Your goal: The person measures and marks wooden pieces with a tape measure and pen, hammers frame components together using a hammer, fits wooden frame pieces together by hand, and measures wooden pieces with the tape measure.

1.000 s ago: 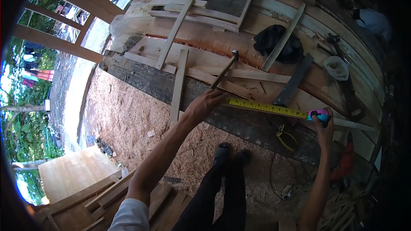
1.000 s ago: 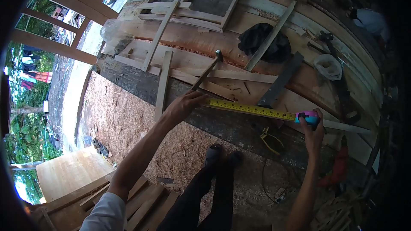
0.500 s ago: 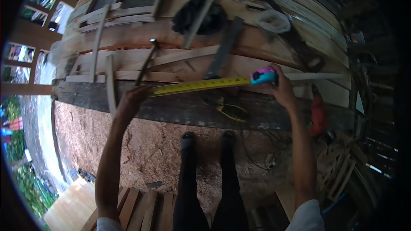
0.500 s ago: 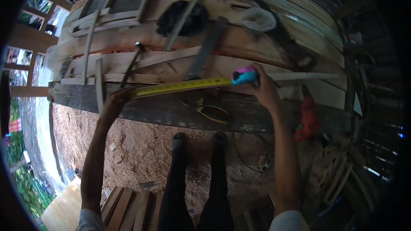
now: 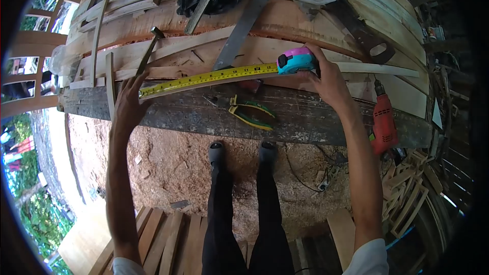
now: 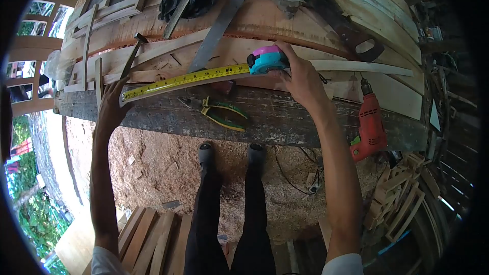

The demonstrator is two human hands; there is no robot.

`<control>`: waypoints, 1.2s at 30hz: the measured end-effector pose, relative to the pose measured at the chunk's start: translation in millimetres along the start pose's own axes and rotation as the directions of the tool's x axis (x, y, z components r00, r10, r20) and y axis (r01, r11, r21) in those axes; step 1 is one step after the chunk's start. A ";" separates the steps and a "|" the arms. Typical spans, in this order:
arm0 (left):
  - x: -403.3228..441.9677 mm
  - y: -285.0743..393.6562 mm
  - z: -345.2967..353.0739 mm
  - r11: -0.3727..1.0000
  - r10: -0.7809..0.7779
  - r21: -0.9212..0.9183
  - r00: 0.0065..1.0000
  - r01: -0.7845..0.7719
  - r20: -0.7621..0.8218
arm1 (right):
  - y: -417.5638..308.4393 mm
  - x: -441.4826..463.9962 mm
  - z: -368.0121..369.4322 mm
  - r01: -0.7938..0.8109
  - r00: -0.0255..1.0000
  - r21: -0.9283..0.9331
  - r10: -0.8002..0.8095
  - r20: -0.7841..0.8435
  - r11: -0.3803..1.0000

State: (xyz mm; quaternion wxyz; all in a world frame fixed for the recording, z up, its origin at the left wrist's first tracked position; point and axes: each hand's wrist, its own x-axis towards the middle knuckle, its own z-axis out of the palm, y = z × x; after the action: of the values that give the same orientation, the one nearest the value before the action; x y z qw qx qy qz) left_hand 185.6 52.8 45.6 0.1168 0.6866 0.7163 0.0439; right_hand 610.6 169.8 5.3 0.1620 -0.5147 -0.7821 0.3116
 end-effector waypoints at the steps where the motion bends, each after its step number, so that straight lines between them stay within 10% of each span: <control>1: 5.4 19.3 2.3 0.997 0.040 -0.061 0.993 -0.048 -0.115 | 0.7 1.0 0.2 0.008 1.000 0.019 -0.008 -0.001 1.000; 6: 38.6 118.5 48.2 0.855 0.063 -0.481 0.961 -0.192 -0.270 | -1.6 1.0 0.2 -0.039 0.999 0.038 0.038 0.027 0.999; 15: 62.4 157.4 84.7 0.861 0.309 -0.318 0.904 -0.398 -0.296 | 3.2 0.7 4.1 -0.004 1.000 0.049 0.005 -0.009 0.999; 36: 68.2 153.4 98.0 0.842 0.252 -0.431 0.942 -0.326 -0.221 | -16.3 18.0 -13.6 0.136 0.990 0.010 -0.137 0.030 0.991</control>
State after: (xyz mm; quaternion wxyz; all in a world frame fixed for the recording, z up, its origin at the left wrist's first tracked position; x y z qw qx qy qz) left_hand 355.2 119.2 -22.4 0.2122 0.7337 0.5799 0.2834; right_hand 599.4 186.0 25.0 0.1728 -0.4545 -0.8168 0.3106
